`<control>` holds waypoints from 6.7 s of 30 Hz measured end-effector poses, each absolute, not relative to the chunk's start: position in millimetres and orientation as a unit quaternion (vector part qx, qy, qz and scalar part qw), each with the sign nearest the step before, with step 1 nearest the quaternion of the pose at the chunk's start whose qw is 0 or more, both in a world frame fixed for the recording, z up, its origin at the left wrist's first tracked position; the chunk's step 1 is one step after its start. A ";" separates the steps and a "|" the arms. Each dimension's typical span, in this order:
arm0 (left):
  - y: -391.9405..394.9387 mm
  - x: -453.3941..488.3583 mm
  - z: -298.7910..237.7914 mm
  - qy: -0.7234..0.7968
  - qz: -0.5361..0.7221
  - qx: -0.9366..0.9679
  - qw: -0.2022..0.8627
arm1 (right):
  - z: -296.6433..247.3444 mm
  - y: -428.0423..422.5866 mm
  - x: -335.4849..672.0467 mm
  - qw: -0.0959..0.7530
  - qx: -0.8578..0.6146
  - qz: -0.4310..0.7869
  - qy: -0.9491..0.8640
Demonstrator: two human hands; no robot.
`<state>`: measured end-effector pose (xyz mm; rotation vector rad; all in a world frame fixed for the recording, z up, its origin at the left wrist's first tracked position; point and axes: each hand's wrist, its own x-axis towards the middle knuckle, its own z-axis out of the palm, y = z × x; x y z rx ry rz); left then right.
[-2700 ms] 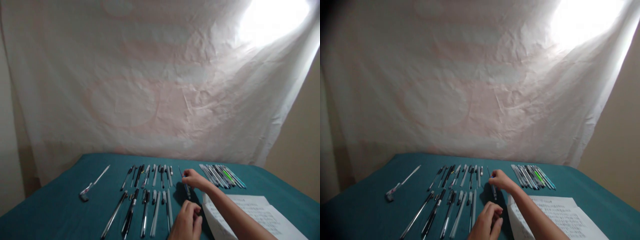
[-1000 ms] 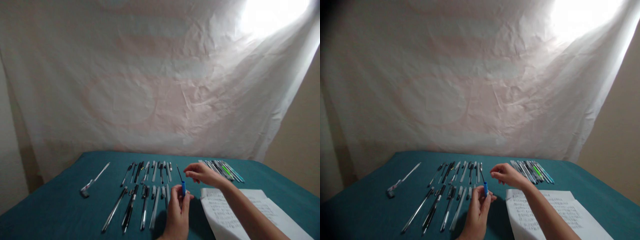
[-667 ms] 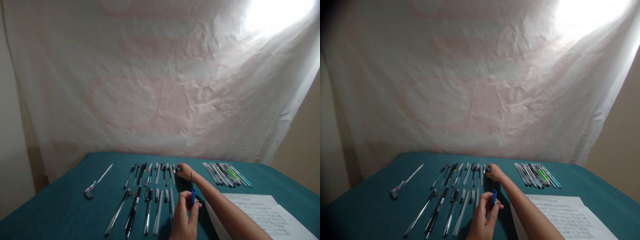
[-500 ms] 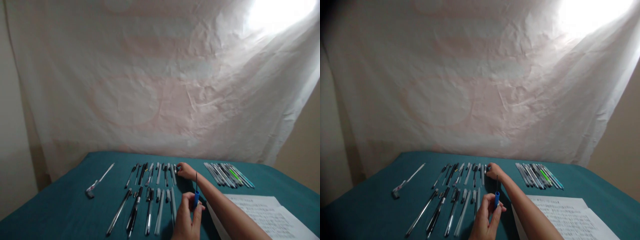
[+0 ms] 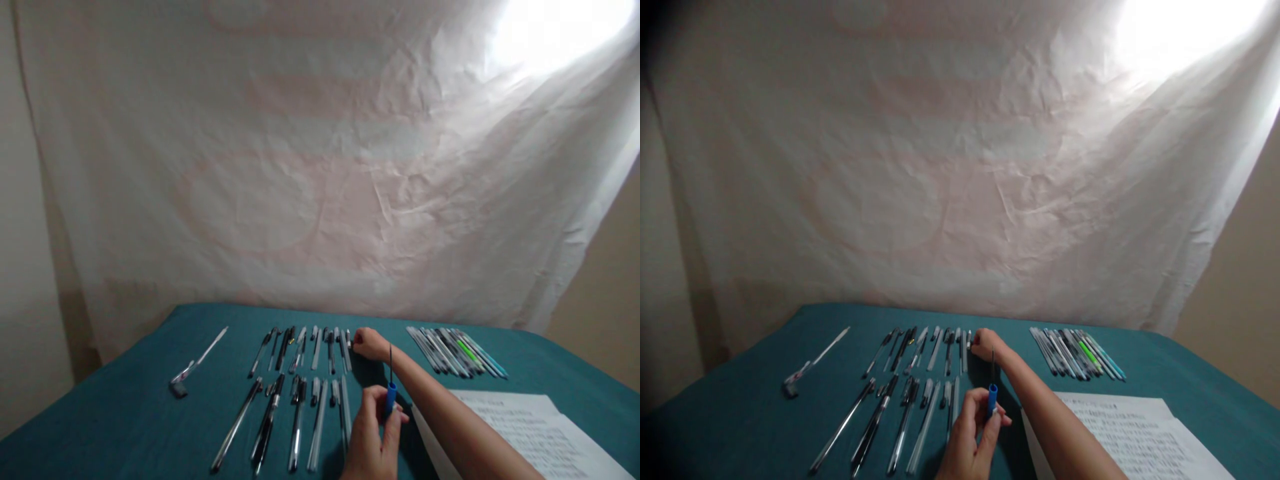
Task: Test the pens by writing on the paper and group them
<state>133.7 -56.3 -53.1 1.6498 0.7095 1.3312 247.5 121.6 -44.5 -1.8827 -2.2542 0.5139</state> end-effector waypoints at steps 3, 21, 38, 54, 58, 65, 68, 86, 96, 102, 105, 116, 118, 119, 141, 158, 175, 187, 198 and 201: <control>-55.8 133.5 -53.1 0.284 0.534 0.660 0.446 | -40.7 109.5 249.6 0.076 -0.625 0.163 -0.760; -64.6 128.9 -40.5 0.290 0.468 0.688 0.472 | 78.6 -26.2 311.8 0.467 -0.456 0.357 -0.669; -65.2 129.2 -37.1 0.293 0.464 0.683 0.482 | 87.4 -37.2 299.5 0.420 -0.492 0.348 -0.679; -64.4 129.5 -36.4 0.297 0.471 0.678 0.480 | 73.7 -32.0 297.1 0.341 -0.453 0.388 -0.726; -64.2 129.9 -36.8 0.292 0.472 0.680 0.480 | 79.2 -35.6 298.7 0.320 -0.453 0.393 -0.733; -65.7 128.5 -40.3 0.292 0.487 0.678 0.467 | 50.2 -5.6 303.3 0.353 -0.486 0.381 -0.703; -63.0 130.0 -46.0 0.282 0.499 0.681 0.456 | 17.8 28.8 290.5 0.293 -0.576 0.329 -0.689; -52.5 135.5 -63.5 0.303 0.511 0.674 0.439 | -19.6 129.4 219.6 0.093 -0.726 0.300 -0.612; -60.3 131.7 -49.8 0.289 0.509 0.679 0.443 | 4.8 86.7 248.2 0.199 -0.678 0.336 -0.623; -64.9 135.2 -48.3 0.278 0.498 0.690 0.446 | 44.2 21.2 294.7 0.394 -0.577 0.334 -0.633; -66.0 137.3 -49.0 0.279 0.494 0.685 0.457 | 65.3 -10.6 308.5 0.518 -0.484 0.354 -0.610; -69.8 137.6 -44.1 0.292 0.471 0.692 0.462 | 83.3 -53.4 297.3 0.489 -0.436 0.354 -0.667; -69.6 138.3 -44.9 0.292 0.469 0.692 0.465 | 83.2 -53.3 299.4 0.490 -0.435 0.351 -0.669; -69.5 138.4 -44.8 0.292 0.468 0.692 0.466 | 83.2 -53.1 300.2 0.491 -0.436 0.349 -0.669; -62.0 137.3 -42.2 0.312 0.470 0.647 0.514 | 53.8 -34.5 295.9 0.349 -0.458 0.426 -0.698; -59.4 138.9 -39.0 0.310 0.438 0.643 0.546 | 40.7 -30.4 300.7 0.319 -0.489 0.418 -0.696; -61.7 137.5 -40.1 0.305 0.435 0.668 0.522 | 40.5 -31.7 312.2 0.309 -0.432 0.526 -0.664; -70.3 136.0 -31.6 0.295 0.374 0.728 0.493 | 26.7 -64.7 334.1 0.361 -0.424 0.502 -0.662; -71.1 134.0 -29.2 0.311 0.368 0.759 0.438 | 23.9 -65.6 335.1 0.345 -0.447 0.528 -0.634; -71.0 134.7 -28.3 0.314 0.369 0.755 0.442 | 23.1 -65.8 333.7 0.353 -0.453 0.524 -0.629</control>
